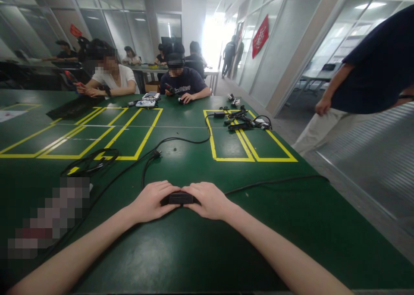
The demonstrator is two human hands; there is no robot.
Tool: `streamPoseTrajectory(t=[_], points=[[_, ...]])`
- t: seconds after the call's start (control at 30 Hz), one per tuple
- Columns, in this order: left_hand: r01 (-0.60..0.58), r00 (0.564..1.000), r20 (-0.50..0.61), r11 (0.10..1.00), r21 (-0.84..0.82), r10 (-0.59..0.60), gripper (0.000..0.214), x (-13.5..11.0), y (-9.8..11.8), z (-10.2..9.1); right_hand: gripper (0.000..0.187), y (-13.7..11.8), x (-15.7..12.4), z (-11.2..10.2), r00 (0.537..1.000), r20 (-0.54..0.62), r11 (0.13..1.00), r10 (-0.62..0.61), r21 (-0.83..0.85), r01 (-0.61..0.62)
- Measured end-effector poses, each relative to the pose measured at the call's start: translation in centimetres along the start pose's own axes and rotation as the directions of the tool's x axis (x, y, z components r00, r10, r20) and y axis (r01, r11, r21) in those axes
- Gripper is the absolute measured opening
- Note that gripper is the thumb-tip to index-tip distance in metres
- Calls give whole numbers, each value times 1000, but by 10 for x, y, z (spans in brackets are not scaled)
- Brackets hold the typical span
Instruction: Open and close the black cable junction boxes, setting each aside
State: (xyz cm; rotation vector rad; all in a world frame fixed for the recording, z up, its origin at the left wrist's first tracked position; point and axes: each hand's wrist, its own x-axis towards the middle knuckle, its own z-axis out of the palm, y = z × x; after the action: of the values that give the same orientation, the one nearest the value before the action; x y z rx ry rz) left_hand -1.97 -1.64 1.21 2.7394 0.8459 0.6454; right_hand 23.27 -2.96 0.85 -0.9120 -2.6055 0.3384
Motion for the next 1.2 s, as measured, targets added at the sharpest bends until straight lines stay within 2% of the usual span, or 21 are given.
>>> streamPoseTrajectory(t=[0.43,0.77,1.2], points=[[-5,1000,20,1000,-16,6,30,1,0,-3,37,1,0,-2,1000,25,1000,-5,-8,6],[-39,999,31,999,16,39,32,-1,-2,-1,35,2,-2,1,998,-36,997,-46,-63,44],[-36,999,12,999,21,36,33,0,-1,-1,35,3,-3,3,999,-24,996,-49,-74,47]])
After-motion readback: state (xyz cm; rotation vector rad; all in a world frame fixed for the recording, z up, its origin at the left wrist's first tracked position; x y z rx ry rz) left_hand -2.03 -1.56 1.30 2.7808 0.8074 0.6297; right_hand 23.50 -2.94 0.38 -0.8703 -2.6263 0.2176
